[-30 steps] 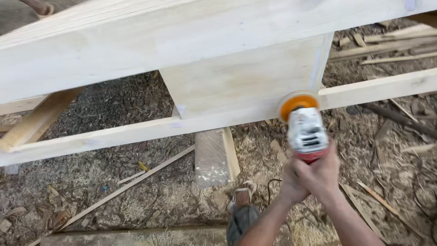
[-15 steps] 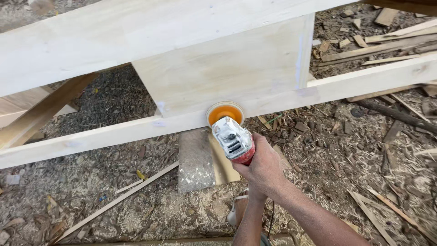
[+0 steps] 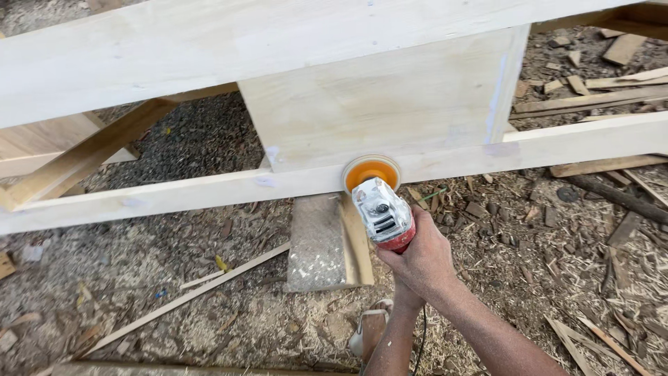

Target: The person uses a power sander to smooth the surfaces and edges of various wooden panels and frame components in a workshop.

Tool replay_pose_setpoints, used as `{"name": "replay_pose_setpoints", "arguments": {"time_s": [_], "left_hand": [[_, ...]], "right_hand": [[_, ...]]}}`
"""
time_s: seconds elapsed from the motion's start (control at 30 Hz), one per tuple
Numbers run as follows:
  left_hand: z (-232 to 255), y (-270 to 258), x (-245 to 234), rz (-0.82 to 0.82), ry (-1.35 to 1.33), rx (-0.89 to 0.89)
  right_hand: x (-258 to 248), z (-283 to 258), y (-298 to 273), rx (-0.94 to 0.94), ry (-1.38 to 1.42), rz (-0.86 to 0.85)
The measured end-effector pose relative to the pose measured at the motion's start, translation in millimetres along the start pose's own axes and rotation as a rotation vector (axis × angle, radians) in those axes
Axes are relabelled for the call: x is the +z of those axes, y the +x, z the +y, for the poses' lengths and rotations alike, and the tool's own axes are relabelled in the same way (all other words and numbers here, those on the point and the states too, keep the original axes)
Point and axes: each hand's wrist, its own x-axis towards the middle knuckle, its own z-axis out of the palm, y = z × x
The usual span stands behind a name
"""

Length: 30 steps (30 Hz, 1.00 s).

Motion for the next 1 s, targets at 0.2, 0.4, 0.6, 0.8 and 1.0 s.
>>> {"name": "replay_pose_setpoints", "arguments": {"time_s": [0.2,0.4,0.6,0.8,1.0], "left_hand": [[24.5,9.2,40.1,-0.066,-0.515,-0.057],[48.7,6.1,82.4,-0.150,0.268,0.001],[76.2,14.8,121.6,-0.255,0.342,-0.270],[79.9,25.8,113.4,-0.373,0.513,-0.230],[84.9,22.9,73.6,-0.271,0.372,-0.029]], "right_hand": [[-17.7,23.3,5.2,0.099,0.043,0.014],[-40.0,80.9,-0.6,0.164,0.176,0.148],[-70.3,134.5,-3.3,0.175,0.278,0.387],[-71.7,134.0,-2.8,-0.039,0.446,0.578],[-44.2,83.2,3.5,0.079,0.362,0.427]]}}
